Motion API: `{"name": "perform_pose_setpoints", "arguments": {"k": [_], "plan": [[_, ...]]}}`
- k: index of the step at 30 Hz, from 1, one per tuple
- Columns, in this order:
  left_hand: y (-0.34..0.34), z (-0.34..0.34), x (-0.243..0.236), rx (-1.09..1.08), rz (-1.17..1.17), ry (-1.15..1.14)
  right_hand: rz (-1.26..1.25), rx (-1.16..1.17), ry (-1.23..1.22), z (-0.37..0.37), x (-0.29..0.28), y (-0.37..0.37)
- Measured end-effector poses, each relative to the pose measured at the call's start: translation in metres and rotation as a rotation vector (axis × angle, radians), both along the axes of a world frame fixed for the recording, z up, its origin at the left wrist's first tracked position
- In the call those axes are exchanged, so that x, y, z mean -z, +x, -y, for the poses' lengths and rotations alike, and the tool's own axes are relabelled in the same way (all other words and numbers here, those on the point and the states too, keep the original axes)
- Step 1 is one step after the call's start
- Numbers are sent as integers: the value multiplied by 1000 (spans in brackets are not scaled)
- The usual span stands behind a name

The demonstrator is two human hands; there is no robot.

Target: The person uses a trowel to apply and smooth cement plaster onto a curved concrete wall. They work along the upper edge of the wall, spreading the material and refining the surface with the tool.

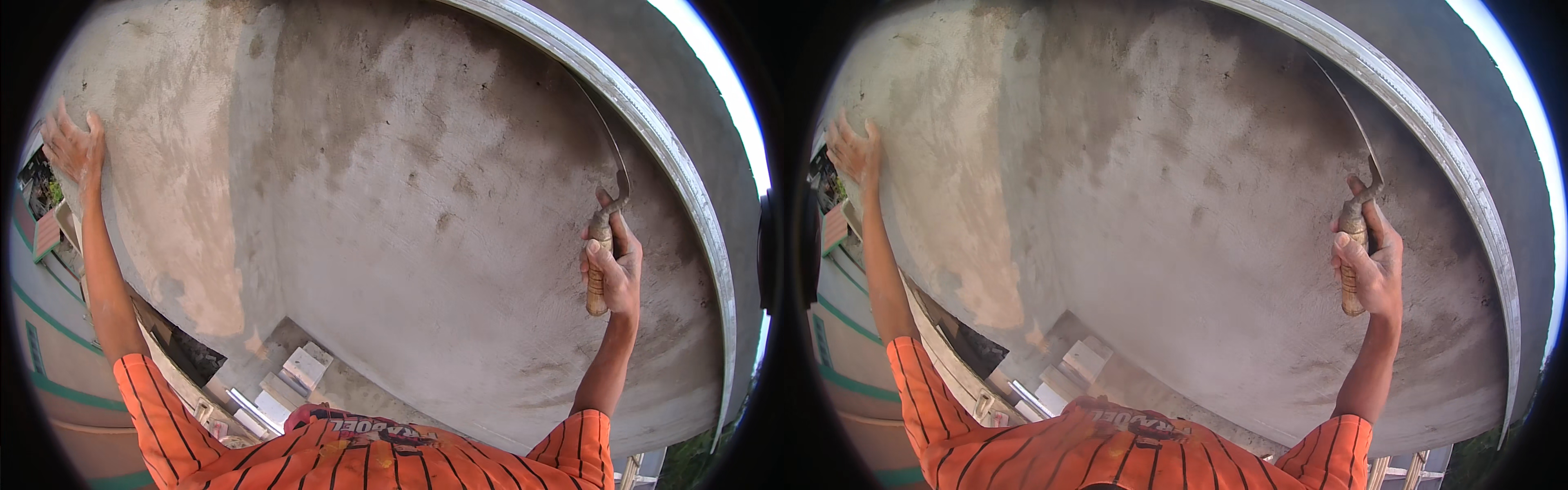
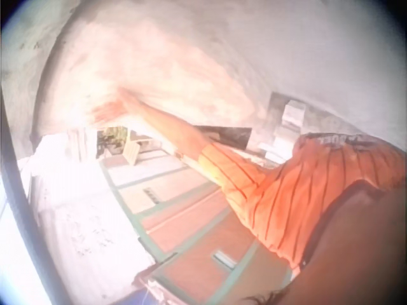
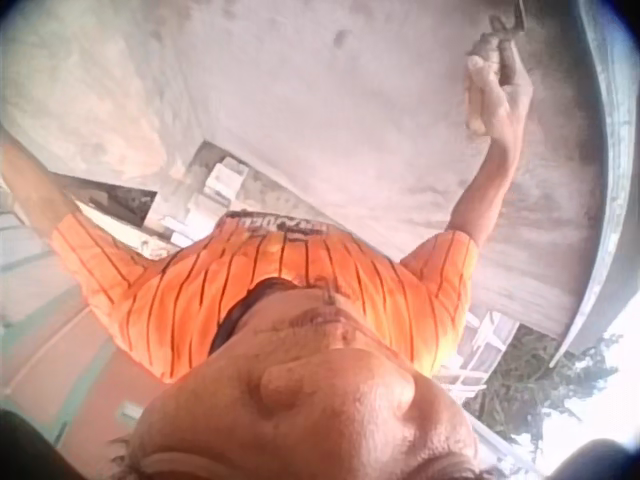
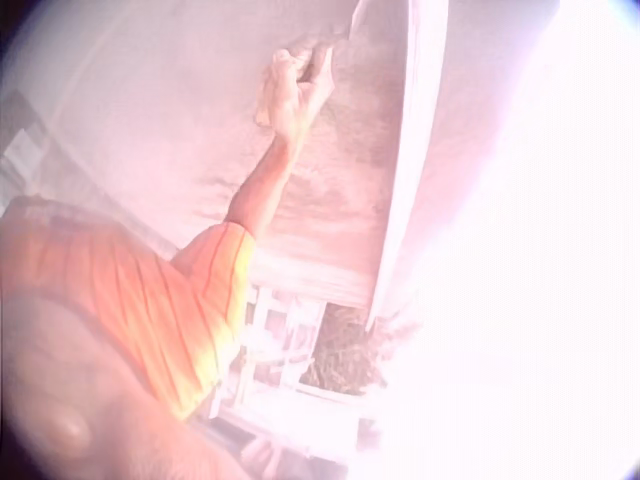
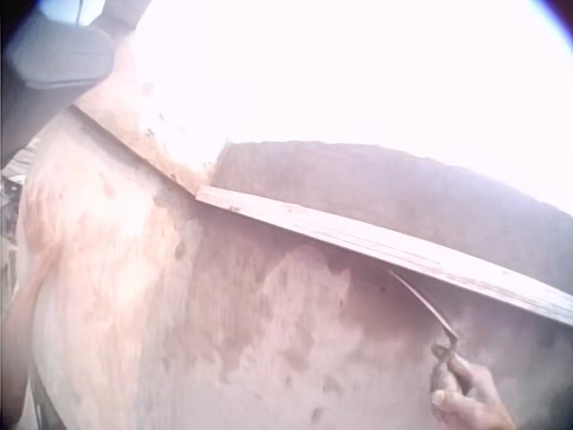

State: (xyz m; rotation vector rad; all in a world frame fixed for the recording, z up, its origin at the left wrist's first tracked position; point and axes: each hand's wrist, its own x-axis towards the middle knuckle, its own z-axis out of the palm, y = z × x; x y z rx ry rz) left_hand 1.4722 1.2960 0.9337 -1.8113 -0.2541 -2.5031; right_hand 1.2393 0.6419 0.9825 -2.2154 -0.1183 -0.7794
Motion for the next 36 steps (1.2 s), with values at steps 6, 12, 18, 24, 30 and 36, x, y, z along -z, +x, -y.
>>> {"name": "perform_pose_setpoints", "arguments": {"k": [6, 12, 18, 24, 30, 36], "plan": [[29, 0, -23, 28, -4, 94, 11, -64, -9, -35, -5, 60], [30, -9, -14, -155, -136, 42, -4, -38, -23, -54, -1, 62], [30, -13, -14, 16, -81, 117, -8, -49, -85, -73, -7, 96], [38, -18, -14, -76, -108, 103, 45, -18, -13, -84, 1, 85], [36, -33, -12, -75, -147, 102, 53, -9, -24, -79, 4, 82], [36, -8, -20, 0, -19, 161, -26, -133, -62, -126, -16, 130]]}}
